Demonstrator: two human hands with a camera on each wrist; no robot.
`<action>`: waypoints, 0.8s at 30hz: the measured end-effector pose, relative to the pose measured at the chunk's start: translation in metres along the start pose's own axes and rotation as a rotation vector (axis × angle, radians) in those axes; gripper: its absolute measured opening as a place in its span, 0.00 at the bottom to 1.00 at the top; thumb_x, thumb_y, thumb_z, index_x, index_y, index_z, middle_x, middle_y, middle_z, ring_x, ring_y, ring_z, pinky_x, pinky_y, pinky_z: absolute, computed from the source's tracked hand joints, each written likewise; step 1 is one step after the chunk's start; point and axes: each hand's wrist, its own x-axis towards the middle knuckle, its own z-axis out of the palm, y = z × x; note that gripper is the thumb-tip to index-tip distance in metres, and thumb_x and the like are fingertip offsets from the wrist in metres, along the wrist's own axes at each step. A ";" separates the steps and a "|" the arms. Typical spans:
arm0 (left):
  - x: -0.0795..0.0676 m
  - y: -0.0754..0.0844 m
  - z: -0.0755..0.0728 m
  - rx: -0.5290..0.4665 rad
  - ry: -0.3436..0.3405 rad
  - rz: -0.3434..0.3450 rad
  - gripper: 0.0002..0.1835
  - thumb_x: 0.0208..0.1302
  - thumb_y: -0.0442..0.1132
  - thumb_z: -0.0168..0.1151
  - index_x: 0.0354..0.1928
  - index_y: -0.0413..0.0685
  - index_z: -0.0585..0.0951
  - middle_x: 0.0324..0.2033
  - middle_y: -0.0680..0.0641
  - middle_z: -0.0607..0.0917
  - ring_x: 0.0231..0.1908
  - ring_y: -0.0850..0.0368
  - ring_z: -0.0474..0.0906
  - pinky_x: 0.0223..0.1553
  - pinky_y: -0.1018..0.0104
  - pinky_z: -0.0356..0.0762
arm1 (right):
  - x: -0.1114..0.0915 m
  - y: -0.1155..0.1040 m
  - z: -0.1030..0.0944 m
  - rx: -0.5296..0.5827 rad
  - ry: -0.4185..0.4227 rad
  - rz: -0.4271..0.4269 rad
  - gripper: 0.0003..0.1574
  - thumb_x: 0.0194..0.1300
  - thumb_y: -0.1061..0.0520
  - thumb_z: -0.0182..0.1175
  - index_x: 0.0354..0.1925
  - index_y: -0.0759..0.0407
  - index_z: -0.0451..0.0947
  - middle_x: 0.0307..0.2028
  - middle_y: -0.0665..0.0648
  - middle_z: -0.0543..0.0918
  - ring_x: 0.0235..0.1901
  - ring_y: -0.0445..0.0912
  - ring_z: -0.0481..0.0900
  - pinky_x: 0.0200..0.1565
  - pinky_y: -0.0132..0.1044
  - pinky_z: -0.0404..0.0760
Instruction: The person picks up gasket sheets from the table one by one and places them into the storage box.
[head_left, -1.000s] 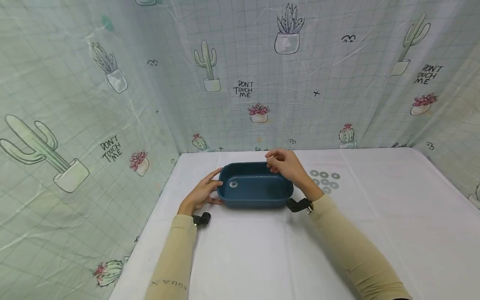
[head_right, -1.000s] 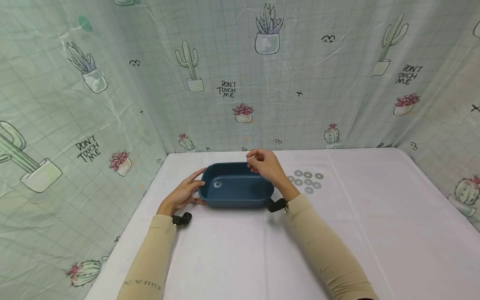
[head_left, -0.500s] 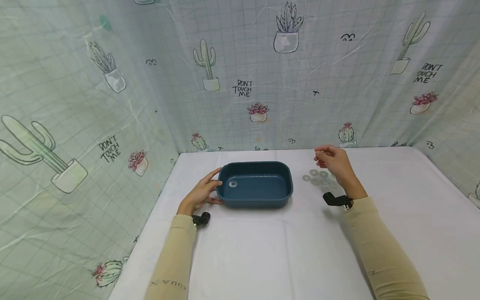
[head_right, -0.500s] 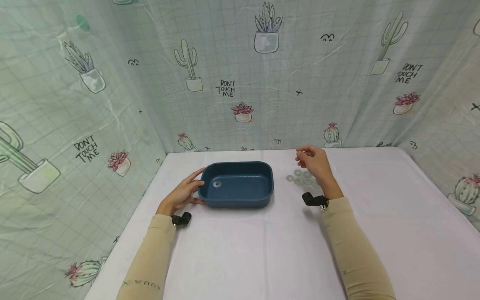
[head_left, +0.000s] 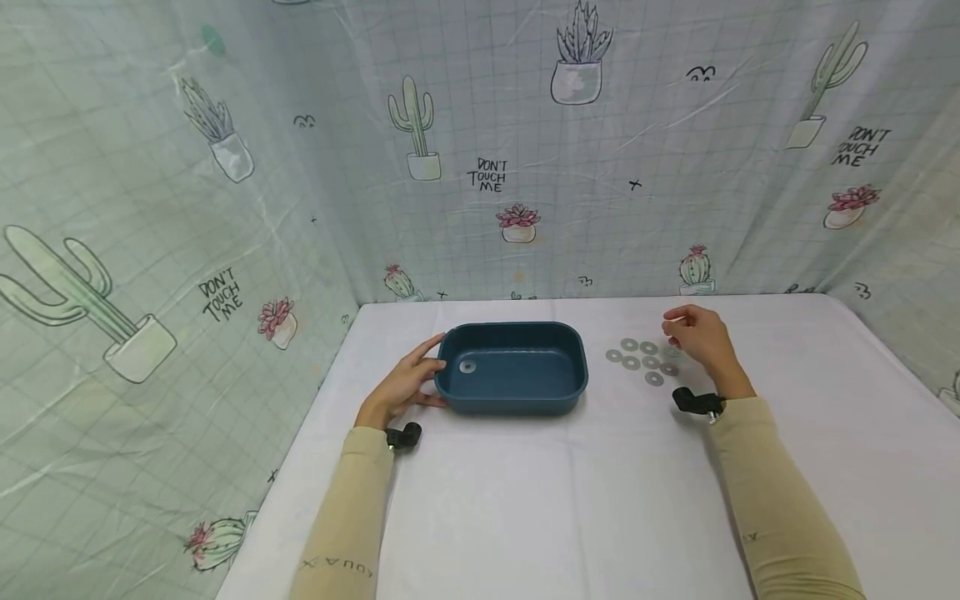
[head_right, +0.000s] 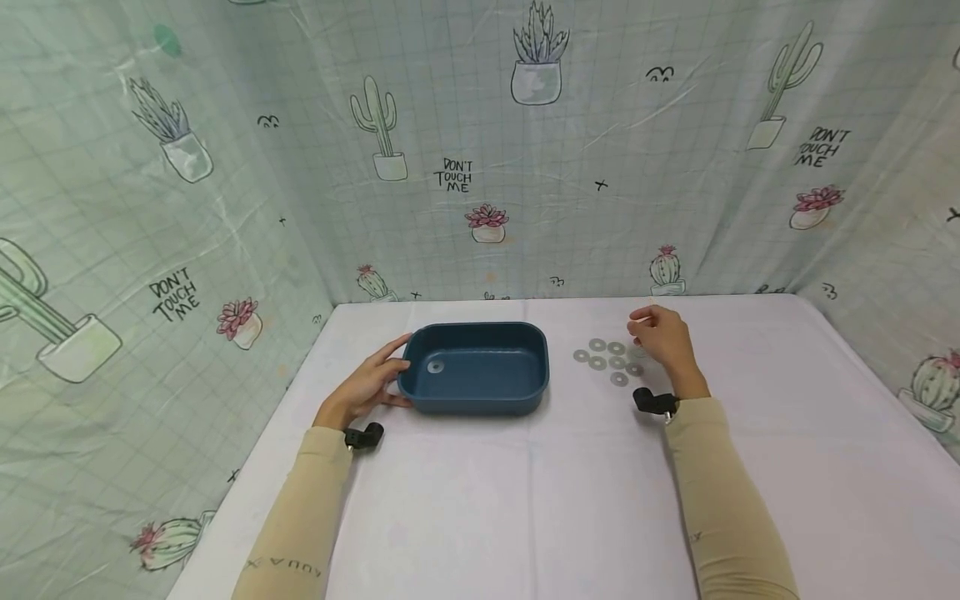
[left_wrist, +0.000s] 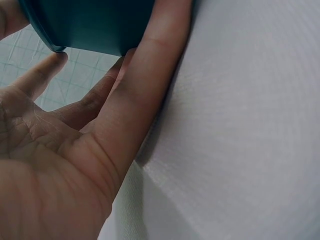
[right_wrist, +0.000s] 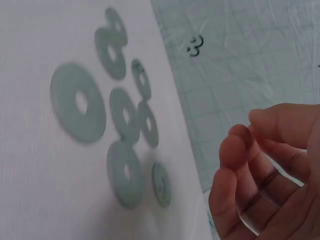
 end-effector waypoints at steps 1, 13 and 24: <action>0.000 0.000 0.000 0.001 -0.002 0.002 0.33 0.77 0.39 0.53 0.78 0.73 0.61 0.69 0.35 0.69 0.70 0.35 0.70 0.45 0.38 0.87 | 0.000 0.003 -0.001 -0.026 -0.006 0.007 0.22 0.76 0.53 0.55 0.60 0.67 0.75 0.46 0.65 0.81 0.38 0.50 0.81 0.34 0.30 0.79; 0.002 -0.001 -0.002 0.006 -0.001 0.007 0.33 0.77 0.39 0.54 0.78 0.74 0.61 0.69 0.34 0.70 0.69 0.36 0.70 0.44 0.38 0.87 | -0.001 0.019 -0.007 -0.211 -0.178 0.117 0.28 0.74 0.51 0.55 0.64 0.67 0.70 0.58 0.74 0.74 0.51 0.63 0.74 0.50 0.55 0.77; 0.002 -0.002 -0.002 0.003 -0.001 -0.004 0.33 0.77 0.39 0.53 0.78 0.74 0.61 0.71 0.36 0.68 0.71 0.35 0.69 0.45 0.38 0.87 | 0.001 0.026 -0.004 -0.263 -0.170 0.119 0.24 0.72 0.51 0.58 0.57 0.68 0.74 0.53 0.73 0.75 0.47 0.62 0.73 0.44 0.48 0.75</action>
